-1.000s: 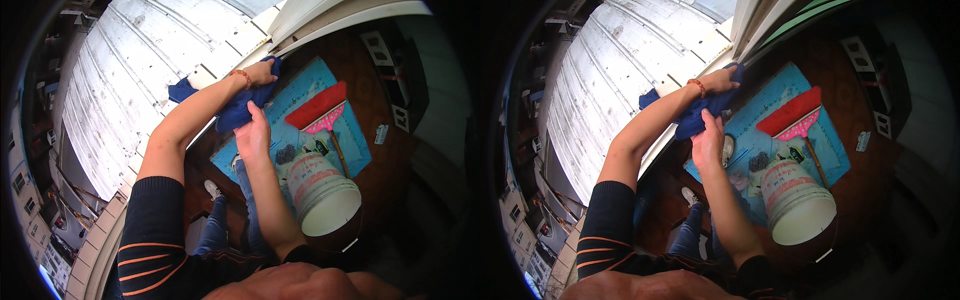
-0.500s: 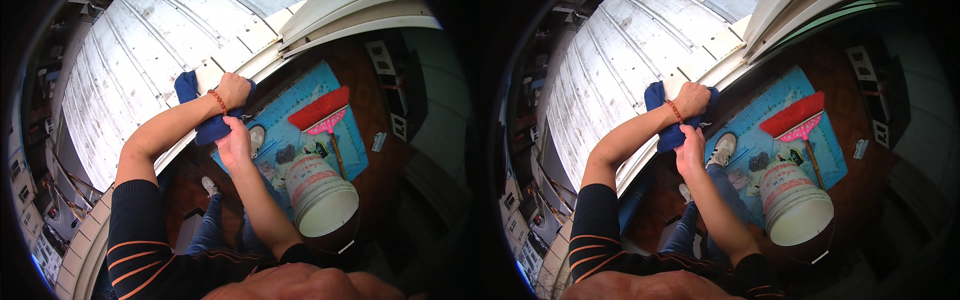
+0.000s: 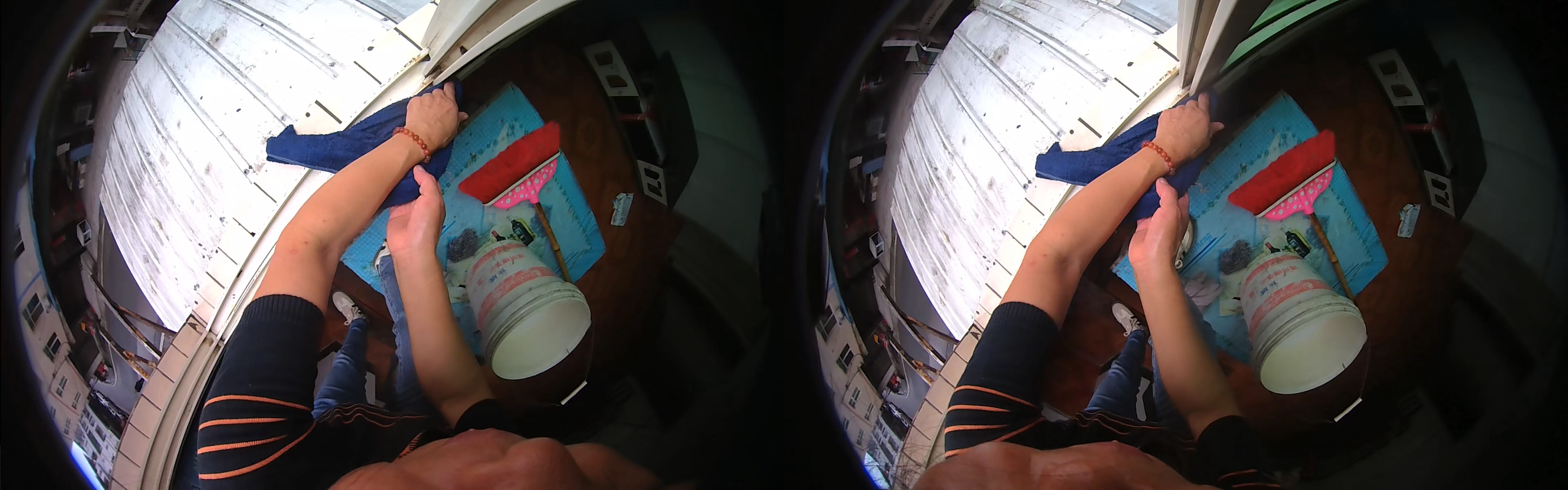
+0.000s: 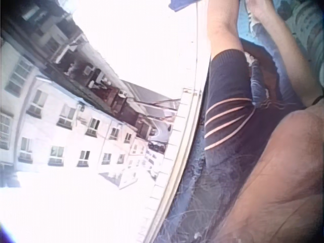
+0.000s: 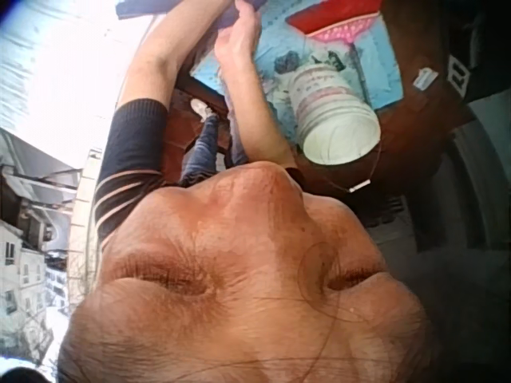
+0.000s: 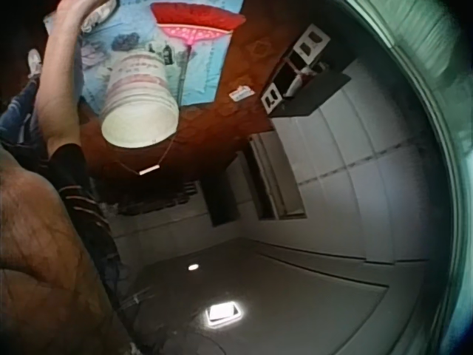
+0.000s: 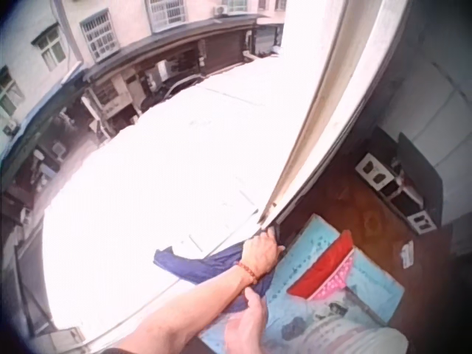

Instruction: The person wipes the exterior window frame and sill with a blue cloth, then dips the cloth into a bucket of soapy water, wrings it out, and resumes wiping the frame. The task is performed from a head-mounted camera perspective on a balcony.

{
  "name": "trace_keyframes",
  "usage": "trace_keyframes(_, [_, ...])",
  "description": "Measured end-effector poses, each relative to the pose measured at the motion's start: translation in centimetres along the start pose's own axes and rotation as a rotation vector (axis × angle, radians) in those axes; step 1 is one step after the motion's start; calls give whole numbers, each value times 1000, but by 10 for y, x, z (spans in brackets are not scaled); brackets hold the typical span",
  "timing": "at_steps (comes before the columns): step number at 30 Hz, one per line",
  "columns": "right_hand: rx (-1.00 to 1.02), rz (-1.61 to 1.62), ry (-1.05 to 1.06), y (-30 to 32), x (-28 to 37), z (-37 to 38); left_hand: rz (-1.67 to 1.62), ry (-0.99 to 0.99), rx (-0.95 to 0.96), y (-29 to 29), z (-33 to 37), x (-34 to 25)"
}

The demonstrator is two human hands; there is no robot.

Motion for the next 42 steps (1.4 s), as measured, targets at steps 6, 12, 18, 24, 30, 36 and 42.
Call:
trace_keyframes(6, [-40,-53,-51,5,2,-3,-145,79,19,15,-15,27])
trace_keyframes(12, [47,-37,-128,0,-17,-14,33,152,118,7,-41,51])
trace_keyframes(18, [128,-44,-229,-3,-40,-28,156,129,151,-3,-143,103])
trace_keyframes(24, [172,-69,-142,-22,-47,-42,-33,-44,-19,61,-164,98])
trace_keyframes(30, [125,8,11,-18,-19,-18,-90,-187,-298,61,-27,35])
trace_keyframes(36, [160,69,-91,-17,-15,-8,-21,-201,-110,36,-7,37])
trace_keyframes(42, [180,2,-73,-13,-10,-2,134,-167,-91,36,-11,30])
Point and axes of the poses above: each hand's wrist, its own z-axis towards the middle knuckle, its own y-axis out of the back of the hand, x = y × z, the point moved 7 cm from there along z, towards the middle knuckle, and after that the axes turned 8 degrees about x, right-handed, at the moved point
